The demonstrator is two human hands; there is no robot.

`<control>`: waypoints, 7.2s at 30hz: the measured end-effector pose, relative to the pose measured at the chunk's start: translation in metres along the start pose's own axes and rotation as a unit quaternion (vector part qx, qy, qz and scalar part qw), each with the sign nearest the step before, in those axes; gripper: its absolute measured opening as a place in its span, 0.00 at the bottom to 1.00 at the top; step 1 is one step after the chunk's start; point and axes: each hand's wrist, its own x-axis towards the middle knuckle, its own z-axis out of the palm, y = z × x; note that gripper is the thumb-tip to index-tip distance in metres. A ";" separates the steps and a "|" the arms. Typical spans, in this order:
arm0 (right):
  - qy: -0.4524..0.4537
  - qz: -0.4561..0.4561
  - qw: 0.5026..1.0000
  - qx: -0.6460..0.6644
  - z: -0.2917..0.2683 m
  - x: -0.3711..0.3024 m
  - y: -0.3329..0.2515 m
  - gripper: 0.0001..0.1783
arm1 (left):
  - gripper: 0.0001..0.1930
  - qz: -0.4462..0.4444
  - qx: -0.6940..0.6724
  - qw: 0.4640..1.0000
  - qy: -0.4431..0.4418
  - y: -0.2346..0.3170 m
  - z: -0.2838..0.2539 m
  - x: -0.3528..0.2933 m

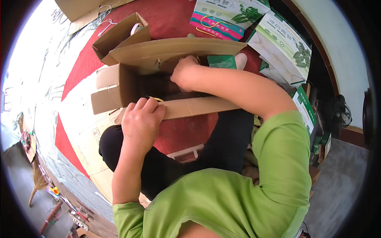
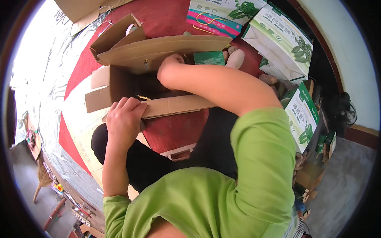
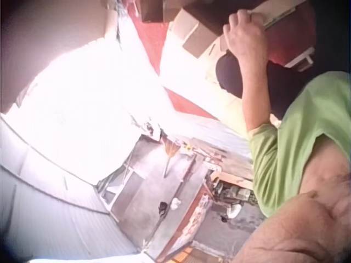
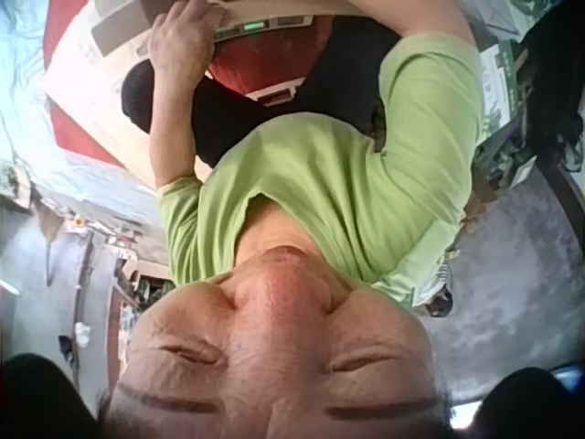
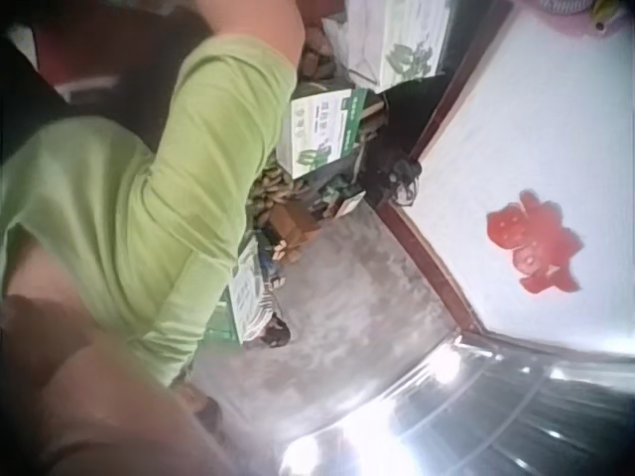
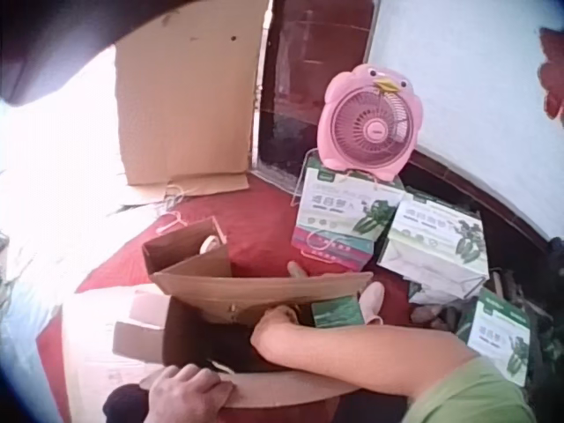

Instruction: Sorting and packing long green vegetables into cardboard boxes on a scale.

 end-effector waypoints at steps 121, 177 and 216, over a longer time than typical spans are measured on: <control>0.219 0.071 0.956 0.184 0.019 -0.058 -0.003 0.09 | 0.10 -0.007 -0.020 1.000 -0.013 0.009 -0.003 0.000; 0.091 0.525 0.579 0.617 0.526 -0.071 -0.200 0.46 | 0.15 -0.012 0.001 1.000 0.015 0.015 -0.004 0.001; 0.246 -0.046 0.901 0.355 -0.031 0.001 -0.018 0.36 | 0.07 0.029 0.006 0.999 0.045 0.000 0.007 -0.010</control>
